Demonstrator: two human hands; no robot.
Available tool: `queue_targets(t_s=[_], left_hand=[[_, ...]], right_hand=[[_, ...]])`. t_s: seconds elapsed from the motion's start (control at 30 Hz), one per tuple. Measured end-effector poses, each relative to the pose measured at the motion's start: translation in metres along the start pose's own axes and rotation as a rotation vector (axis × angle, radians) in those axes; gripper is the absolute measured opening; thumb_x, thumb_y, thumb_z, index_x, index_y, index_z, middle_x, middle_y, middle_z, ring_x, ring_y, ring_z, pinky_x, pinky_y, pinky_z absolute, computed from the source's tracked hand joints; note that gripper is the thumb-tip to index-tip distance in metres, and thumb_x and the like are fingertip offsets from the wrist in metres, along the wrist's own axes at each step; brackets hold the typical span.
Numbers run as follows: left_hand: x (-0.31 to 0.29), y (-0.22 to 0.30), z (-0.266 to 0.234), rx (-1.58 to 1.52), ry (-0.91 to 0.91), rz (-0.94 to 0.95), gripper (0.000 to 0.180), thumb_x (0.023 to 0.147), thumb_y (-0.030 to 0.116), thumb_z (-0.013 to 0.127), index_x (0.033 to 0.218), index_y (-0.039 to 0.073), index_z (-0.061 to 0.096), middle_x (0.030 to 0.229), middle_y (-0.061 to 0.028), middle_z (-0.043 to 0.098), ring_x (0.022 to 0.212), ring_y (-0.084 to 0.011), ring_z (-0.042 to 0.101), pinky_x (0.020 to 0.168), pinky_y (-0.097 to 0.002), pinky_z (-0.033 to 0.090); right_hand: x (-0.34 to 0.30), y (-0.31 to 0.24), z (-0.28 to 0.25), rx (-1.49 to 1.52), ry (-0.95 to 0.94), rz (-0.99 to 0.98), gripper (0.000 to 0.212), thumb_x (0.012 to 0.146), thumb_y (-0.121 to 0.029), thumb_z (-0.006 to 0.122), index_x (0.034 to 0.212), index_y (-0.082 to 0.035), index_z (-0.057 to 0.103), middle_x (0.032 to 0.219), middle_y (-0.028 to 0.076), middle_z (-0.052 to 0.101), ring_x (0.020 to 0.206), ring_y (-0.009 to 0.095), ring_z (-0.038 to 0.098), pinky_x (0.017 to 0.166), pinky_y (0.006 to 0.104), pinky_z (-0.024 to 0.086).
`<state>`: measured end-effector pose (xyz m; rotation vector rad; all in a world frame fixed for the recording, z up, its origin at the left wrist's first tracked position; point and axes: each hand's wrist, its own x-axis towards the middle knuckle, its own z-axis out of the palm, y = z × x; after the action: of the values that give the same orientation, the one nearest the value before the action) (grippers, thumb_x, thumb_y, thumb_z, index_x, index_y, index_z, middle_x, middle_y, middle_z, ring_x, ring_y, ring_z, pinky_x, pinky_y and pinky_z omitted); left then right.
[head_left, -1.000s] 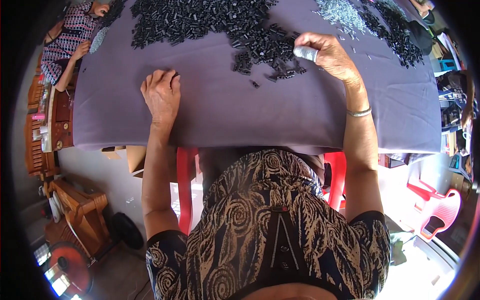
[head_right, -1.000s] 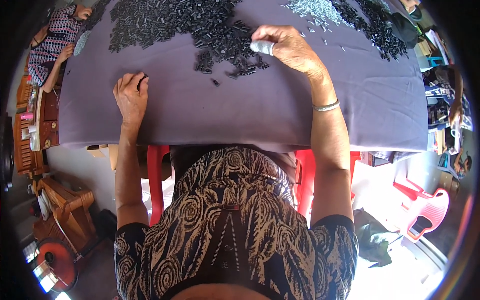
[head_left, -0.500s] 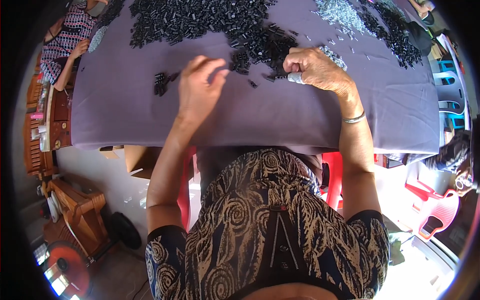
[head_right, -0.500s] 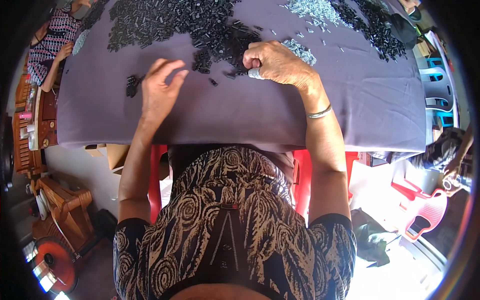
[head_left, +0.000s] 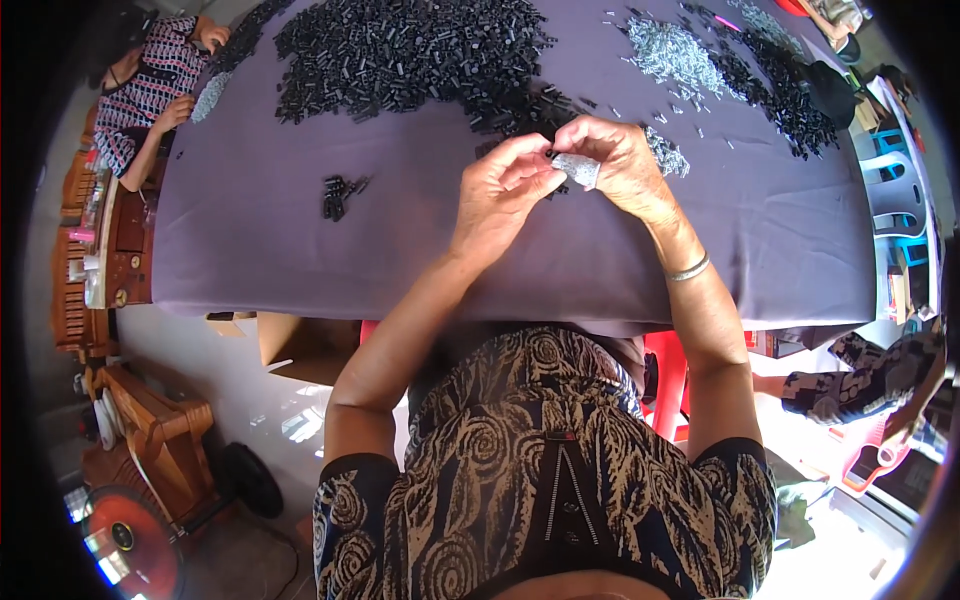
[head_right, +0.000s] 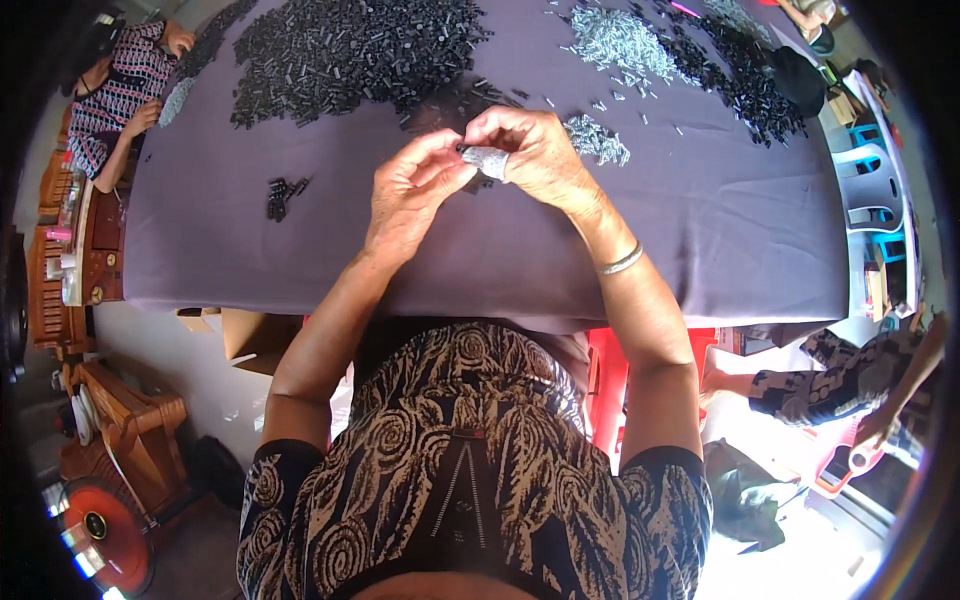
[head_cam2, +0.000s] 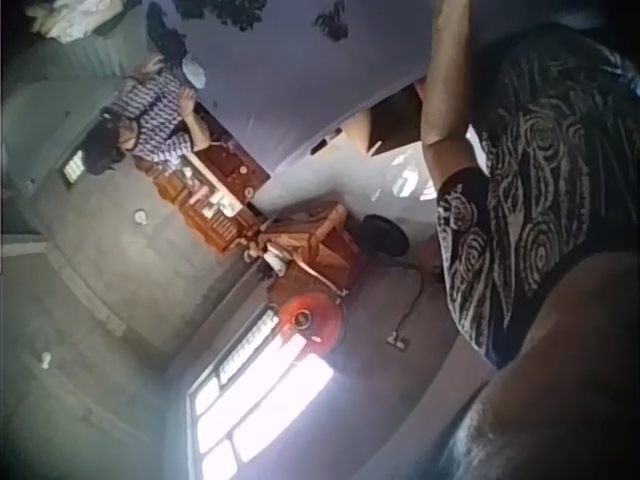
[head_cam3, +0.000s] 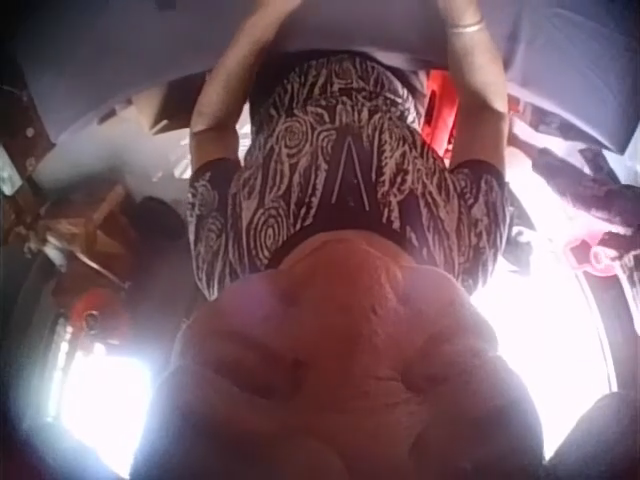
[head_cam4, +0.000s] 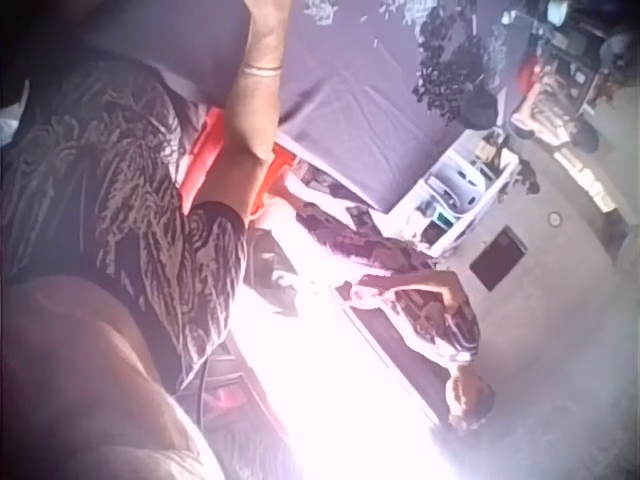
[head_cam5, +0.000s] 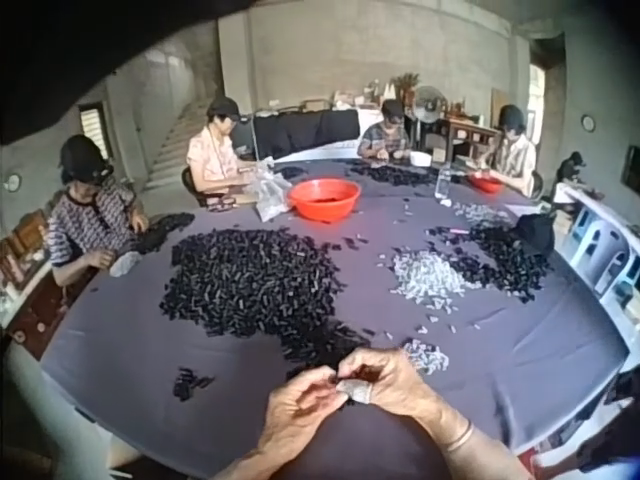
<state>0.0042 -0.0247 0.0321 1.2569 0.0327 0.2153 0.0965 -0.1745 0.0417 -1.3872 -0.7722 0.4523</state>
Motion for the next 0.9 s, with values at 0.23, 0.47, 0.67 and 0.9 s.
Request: queue_targets(t_s=[0.23,0.47,0.67,0.9], left_hand=[[-0.003,-0.007,0.006,-0.1,0.139,0.162,0.027,0.079,0.0,0.067,0.106,0.001,0.062,0.09,-0.0048,0.062,0.078,-0.0102,0.059,0.07,-0.0221,0.049],[-0.004,-0.008,-0.007,0.055,0.339,0.168,0.018,0.078,0.002,0.069,0.095,-0.001,0.065,0.083,-0.0047,0.064,0.069,-0.0098,0.058,0.064,-0.0224,0.049],[-0.004,-0.004,-0.016,0.194,0.226,0.194,0.018,0.088,0.007,0.058,0.104,-0.002,0.059,0.085,-0.007,0.064,0.074,-0.0131,0.061,0.065,-0.0237,0.049],[-0.011,-0.011,-0.032,0.353,0.042,0.098,0.017,0.088,0.003,0.058,0.104,0.0,0.059,0.088,-0.0033,0.061,0.073,-0.0084,0.059,0.061,-0.0189,0.044]], right_hand=[[-0.002,0.001,0.019,0.108,0.126,0.008,0.014,0.081,0.002,0.062,0.093,-0.003,0.059,0.082,-0.001,0.06,0.073,0.006,0.057,0.053,0.019,0.046],[0.001,0.019,0.051,-0.03,0.253,-0.177,0.012,0.078,0.004,0.065,0.085,0.0,0.057,0.076,0.001,0.059,0.072,0.005,0.054,0.064,0.0218,0.049],[0.01,0.006,0.005,-0.421,0.355,-0.247,0.008,0.077,-0.006,0.065,0.084,-0.002,0.063,0.077,0.003,0.064,0.065,0.009,0.056,0.06,0.0241,0.047],[0.025,-0.011,-0.081,-1.023,0.291,0.19,0.011,0.075,-0.013,0.065,0.085,-0.009,0.066,0.075,0.008,0.066,0.069,0.023,0.063,0.066,0.031,0.05]])
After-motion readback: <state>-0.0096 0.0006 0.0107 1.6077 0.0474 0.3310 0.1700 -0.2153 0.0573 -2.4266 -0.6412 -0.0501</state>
